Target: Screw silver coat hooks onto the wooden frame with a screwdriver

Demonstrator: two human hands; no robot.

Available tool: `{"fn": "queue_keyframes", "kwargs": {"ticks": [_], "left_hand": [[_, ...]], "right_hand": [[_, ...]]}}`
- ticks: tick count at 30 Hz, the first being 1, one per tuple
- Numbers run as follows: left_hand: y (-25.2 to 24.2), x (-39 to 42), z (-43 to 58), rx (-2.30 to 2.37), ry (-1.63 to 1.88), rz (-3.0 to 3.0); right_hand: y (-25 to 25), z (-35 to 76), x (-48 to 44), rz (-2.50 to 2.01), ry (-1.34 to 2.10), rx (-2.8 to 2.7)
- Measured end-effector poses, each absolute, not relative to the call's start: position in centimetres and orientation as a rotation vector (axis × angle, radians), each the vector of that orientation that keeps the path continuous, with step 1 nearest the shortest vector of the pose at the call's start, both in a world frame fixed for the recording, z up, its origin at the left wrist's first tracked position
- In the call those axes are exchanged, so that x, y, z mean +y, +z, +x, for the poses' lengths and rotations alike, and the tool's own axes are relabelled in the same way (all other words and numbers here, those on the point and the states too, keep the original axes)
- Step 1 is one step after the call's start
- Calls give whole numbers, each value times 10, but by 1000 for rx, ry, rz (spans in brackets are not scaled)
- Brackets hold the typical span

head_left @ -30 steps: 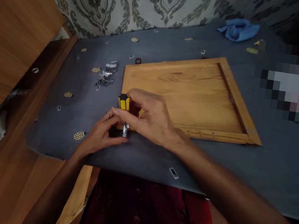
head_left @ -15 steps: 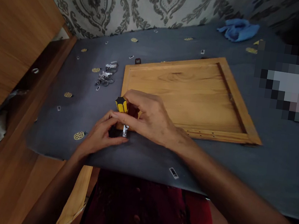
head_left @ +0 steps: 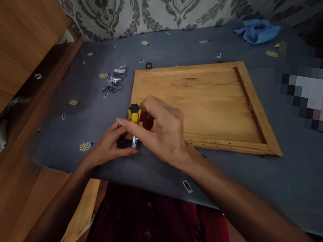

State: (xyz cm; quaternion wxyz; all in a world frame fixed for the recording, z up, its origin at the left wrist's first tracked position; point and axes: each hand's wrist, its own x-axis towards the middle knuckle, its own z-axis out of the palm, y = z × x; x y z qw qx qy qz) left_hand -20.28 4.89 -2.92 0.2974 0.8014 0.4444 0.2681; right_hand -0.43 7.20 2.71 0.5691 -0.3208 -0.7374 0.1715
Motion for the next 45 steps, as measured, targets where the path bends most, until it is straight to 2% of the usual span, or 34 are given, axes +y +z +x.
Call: {"fn": "queue_keyframes", "kwargs": {"ticks": [45], "left_hand": [[-28, 48, -202, 1212, 749, 2160]], "right_hand": [[19, -3, 80, -744, 514, -1852]]}}
